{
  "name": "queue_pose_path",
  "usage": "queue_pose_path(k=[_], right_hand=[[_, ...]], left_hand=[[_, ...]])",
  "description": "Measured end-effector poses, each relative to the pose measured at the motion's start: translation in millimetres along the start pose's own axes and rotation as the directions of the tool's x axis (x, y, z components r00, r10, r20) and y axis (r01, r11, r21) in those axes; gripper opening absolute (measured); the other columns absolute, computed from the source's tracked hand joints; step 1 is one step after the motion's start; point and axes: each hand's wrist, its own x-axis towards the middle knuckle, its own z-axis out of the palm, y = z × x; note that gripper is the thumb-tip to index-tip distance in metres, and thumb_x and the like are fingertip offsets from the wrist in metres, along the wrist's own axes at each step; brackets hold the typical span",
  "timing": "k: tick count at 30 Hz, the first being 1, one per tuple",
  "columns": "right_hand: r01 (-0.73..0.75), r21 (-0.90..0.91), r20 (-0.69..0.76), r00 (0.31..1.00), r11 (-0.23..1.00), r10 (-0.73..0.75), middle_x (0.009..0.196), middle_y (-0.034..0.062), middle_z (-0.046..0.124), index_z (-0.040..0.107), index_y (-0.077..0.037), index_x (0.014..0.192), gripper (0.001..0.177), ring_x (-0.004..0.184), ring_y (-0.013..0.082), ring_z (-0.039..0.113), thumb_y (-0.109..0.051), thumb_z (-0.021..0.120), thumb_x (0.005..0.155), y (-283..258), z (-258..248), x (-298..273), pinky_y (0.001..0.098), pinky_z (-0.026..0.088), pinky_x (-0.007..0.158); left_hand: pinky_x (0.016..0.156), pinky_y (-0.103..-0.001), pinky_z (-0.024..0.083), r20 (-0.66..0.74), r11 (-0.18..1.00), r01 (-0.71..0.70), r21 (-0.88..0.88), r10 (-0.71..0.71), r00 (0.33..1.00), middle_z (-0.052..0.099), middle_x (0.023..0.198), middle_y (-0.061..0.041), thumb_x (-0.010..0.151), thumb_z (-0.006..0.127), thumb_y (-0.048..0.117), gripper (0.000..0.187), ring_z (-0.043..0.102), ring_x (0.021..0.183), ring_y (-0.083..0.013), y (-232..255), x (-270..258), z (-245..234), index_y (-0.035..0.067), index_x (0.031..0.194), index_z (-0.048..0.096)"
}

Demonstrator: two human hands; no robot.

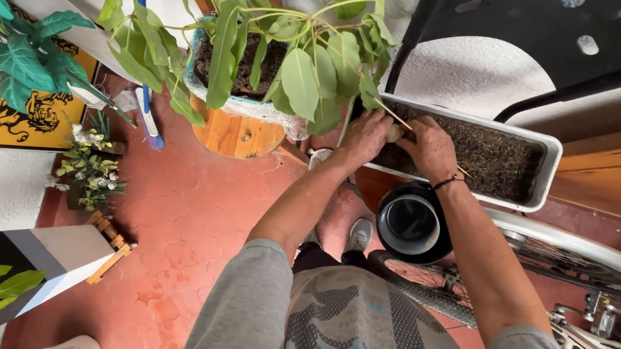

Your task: The person carries a black bowl and a plastic cup filled with water to a small indoor garden area. They pour water from the cup into a rectangular planter box multiple times, then use a wooden stick to poke holes in the soil and place a clove of garlic into one of the holes. They continue watering the planter box and a nearby potted plant.

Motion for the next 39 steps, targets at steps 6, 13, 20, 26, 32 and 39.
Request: queue_pose_path(k=[6, 13, 20, 26, 32, 39], right_hand=[[0.034, -0.087, 0.007, 0.999, 0.996, -0.034, 0.097, 0.0084, 0.052, 0.064, -0.006, 0.116, 0.03, 0.083, 0.0336, 0.068, -0.025, 0.076, 0.097, -3, 3, 0, 0.0504, 0.061, 0.072], [-0.016, 0.001, 0.08, 0.997, 1.0, 0.016, 0.096, 0.0105, 0.055, 0.068, -0.007, 0.116, 0.03, 0.088, 0.0362, 0.07, -0.024, 0.079, 0.094, -2, -1, 11, 0.0518, 0.061, 0.075], [-0.054, 0.003, 0.088, 0.995, 0.999, 0.053, 0.094, 0.0099, 0.056, 0.068, -0.007, 0.113, 0.027, 0.086, 0.0345, 0.069, -0.023, 0.079, 0.094, 7, 12, 23, 0.0511, 0.06, 0.073], [-0.061, -0.011, 0.092, 0.994, 0.998, 0.062, 0.097, 0.0132, 0.056, 0.065, -0.004, 0.113, 0.025, 0.087, 0.0371, 0.069, -0.018, 0.076, 0.096, 1, 13, 22, 0.0516, 0.062, 0.071], [-0.043, -0.105, 0.113, 0.992, 0.994, 0.055, 0.096, 0.0138, 0.058, 0.066, -0.003, 0.109, 0.026, 0.086, 0.0359, 0.071, -0.018, 0.079, 0.092, 3, 20, 29, 0.0495, 0.063, 0.071], [-0.047, -0.141, 0.135, 0.989, 0.989, 0.066, 0.098, 0.0169, 0.062, 0.067, -0.001, 0.109, 0.025, 0.088, 0.0382, 0.072, -0.014, 0.078, 0.091, -4, 16, 31, 0.0502, 0.064, 0.072]], left_hand=[[0.09, -0.052, 0.06, -0.018, 0.999, 0.006, 0.042, -0.005, 1.0, 0.059, 0.129, -0.016, 0.087, 0.07, 0.023, 0.038, 0.062, 0.113, -0.0413, 2, -1, -2, 0.011, 0.122, 0.063], [0.089, -0.05, 0.06, 0.022, 0.999, 0.018, 0.032, -0.019, 1.0, 0.06, 0.124, -0.013, 0.084, 0.075, 0.028, 0.036, 0.062, 0.113, -0.0384, -6, 7, 7, 0.012, 0.114, 0.064], [0.08, -0.049, 0.059, 0.066, 0.997, 0.058, 0.041, -0.061, 0.996, 0.062, 0.111, -0.015, 0.084, 0.075, 0.018, 0.028, 0.063, 0.105, -0.0371, 19, 15, -26, 0.008, 0.108, 0.065], [0.076, -0.049, 0.058, 0.062, 0.996, 0.042, 0.075, -0.047, 0.997, 0.063, 0.107, -0.016, 0.085, 0.073, 0.013, 0.02, 0.063, 0.103, -0.0374, 43, 10, -55, 0.005, 0.102, 0.066], [0.072, -0.05, 0.055, 0.01, 0.996, 0.013, 0.086, -0.014, 1.0, 0.064, 0.094, -0.014, 0.087, 0.068, 0.011, 0.007, 0.065, 0.094, -0.0371, 31, 13, -34, 0.007, 0.093, 0.067], [0.066, -0.05, 0.053, 0.001, 0.995, 0.025, 0.097, -0.025, 1.0, 0.063, 0.079, -0.01, 0.087, 0.06, 0.014, 0.012, 0.066, 0.08, -0.0352, 22, 20, -18, 0.011, 0.076, 0.064]])
